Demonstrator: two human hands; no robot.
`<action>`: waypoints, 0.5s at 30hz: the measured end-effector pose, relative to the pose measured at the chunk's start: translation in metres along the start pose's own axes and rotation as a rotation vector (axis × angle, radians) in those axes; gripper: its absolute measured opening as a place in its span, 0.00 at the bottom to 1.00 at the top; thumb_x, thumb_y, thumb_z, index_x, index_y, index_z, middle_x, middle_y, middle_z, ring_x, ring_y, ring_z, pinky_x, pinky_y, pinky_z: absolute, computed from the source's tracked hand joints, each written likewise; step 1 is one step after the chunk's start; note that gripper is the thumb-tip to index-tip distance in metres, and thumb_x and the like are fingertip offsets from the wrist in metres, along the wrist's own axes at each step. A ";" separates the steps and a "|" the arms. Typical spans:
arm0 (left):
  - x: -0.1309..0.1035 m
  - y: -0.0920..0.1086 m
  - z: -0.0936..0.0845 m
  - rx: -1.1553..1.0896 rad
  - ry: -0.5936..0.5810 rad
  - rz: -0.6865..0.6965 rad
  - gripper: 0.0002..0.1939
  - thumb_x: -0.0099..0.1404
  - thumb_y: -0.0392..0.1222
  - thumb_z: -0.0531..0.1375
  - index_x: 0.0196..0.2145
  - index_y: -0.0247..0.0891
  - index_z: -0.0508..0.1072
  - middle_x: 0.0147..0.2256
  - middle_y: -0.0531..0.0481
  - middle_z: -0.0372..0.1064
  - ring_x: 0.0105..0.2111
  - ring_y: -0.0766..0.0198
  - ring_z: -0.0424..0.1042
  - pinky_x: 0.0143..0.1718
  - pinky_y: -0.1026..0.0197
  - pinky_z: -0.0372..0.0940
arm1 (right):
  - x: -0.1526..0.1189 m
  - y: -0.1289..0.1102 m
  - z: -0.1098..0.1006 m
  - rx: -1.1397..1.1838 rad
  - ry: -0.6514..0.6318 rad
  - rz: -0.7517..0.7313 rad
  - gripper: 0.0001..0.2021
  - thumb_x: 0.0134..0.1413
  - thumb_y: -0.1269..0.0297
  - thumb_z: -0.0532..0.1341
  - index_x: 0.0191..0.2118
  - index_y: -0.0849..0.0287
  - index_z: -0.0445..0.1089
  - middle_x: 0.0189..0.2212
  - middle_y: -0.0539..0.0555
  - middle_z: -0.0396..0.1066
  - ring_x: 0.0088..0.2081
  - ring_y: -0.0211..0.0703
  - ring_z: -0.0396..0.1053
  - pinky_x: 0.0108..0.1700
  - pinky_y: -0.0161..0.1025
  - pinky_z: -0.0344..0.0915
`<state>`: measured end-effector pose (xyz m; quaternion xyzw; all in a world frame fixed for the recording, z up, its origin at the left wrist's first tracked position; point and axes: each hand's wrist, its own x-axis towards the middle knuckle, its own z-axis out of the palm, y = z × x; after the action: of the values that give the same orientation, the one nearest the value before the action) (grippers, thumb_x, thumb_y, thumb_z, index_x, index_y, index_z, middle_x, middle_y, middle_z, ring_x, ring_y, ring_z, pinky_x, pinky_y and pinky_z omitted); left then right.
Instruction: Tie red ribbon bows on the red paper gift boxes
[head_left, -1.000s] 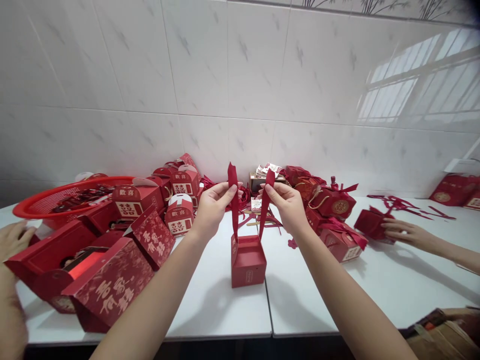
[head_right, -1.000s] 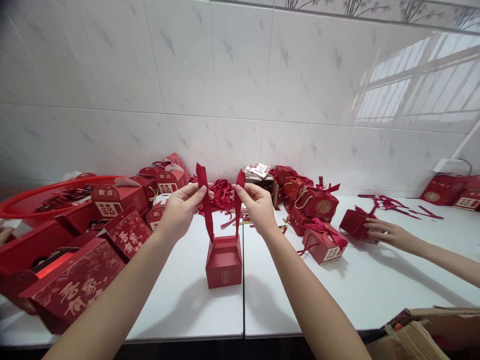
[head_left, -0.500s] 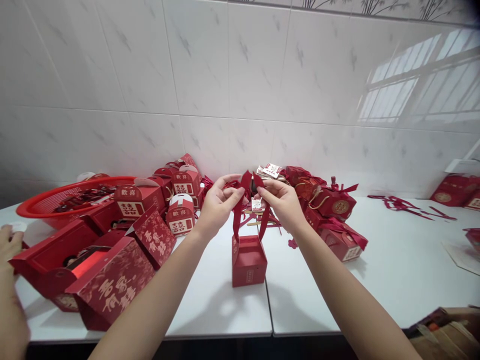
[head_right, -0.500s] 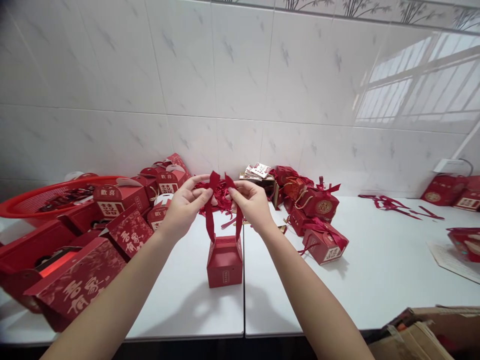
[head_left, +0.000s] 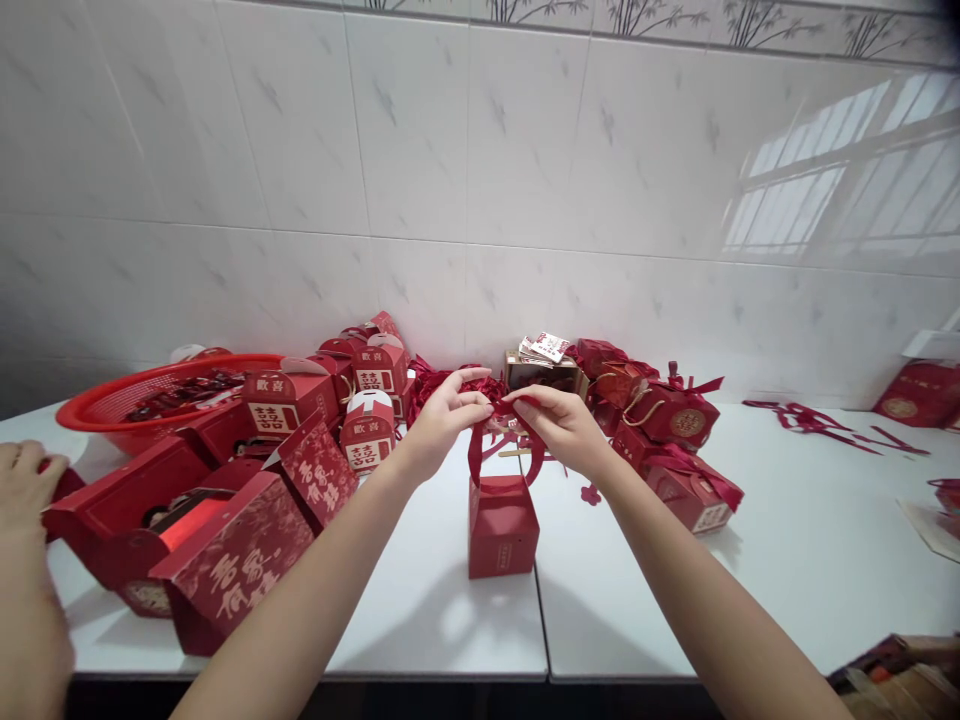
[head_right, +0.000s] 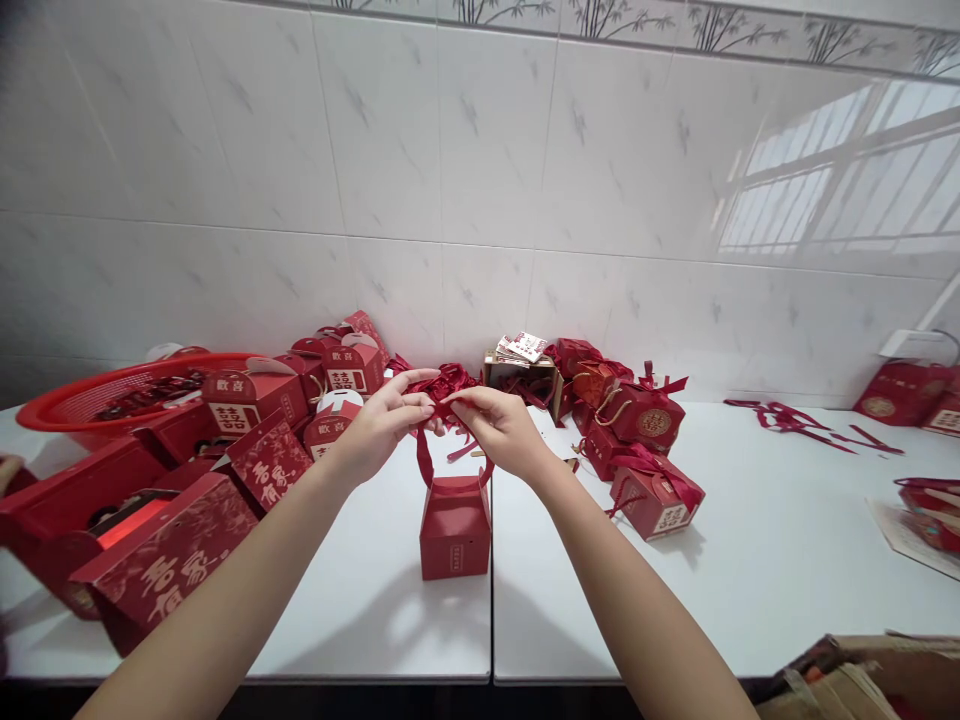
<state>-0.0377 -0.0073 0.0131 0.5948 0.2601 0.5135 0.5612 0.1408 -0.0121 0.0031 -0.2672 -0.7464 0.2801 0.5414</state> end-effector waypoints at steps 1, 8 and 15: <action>0.001 0.001 -0.001 -0.031 0.005 -0.027 0.21 0.53 0.34 0.63 0.46 0.36 0.67 0.22 0.57 0.68 0.24 0.67 0.70 0.33 0.62 0.64 | 0.000 0.000 -0.003 -0.064 -0.029 -0.059 0.09 0.57 0.60 0.58 0.37 0.54 0.75 0.33 0.52 0.74 0.35 0.42 0.70 0.40 0.41 0.68; 0.002 0.003 -0.005 -0.111 0.001 -0.126 0.09 0.56 0.38 0.62 0.36 0.34 0.71 0.25 0.52 0.68 0.24 0.67 0.70 0.28 0.63 0.65 | -0.003 0.004 -0.011 -0.922 -0.156 -0.581 0.14 0.63 0.71 0.51 0.43 0.55 0.73 0.37 0.57 0.75 0.41 0.45 0.68 0.44 0.43 0.64; -0.003 0.000 -0.001 -0.025 0.079 -0.041 0.15 0.58 0.43 0.62 0.42 0.35 0.72 0.25 0.51 0.69 0.29 0.63 0.70 0.36 0.60 0.64 | -0.009 0.012 -0.009 -0.913 -0.071 -0.565 0.14 0.62 0.71 0.52 0.47 0.56 0.72 0.41 0.58 0.75 0.44 0.47 0.68 0.46 0.46 0.63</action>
<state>-0.0397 -0.0099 0.0122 0.5617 0.2878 0.5279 0.5684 0.1528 -0.0086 -0.0088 -0.2546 -0.8529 -0.2206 0.3989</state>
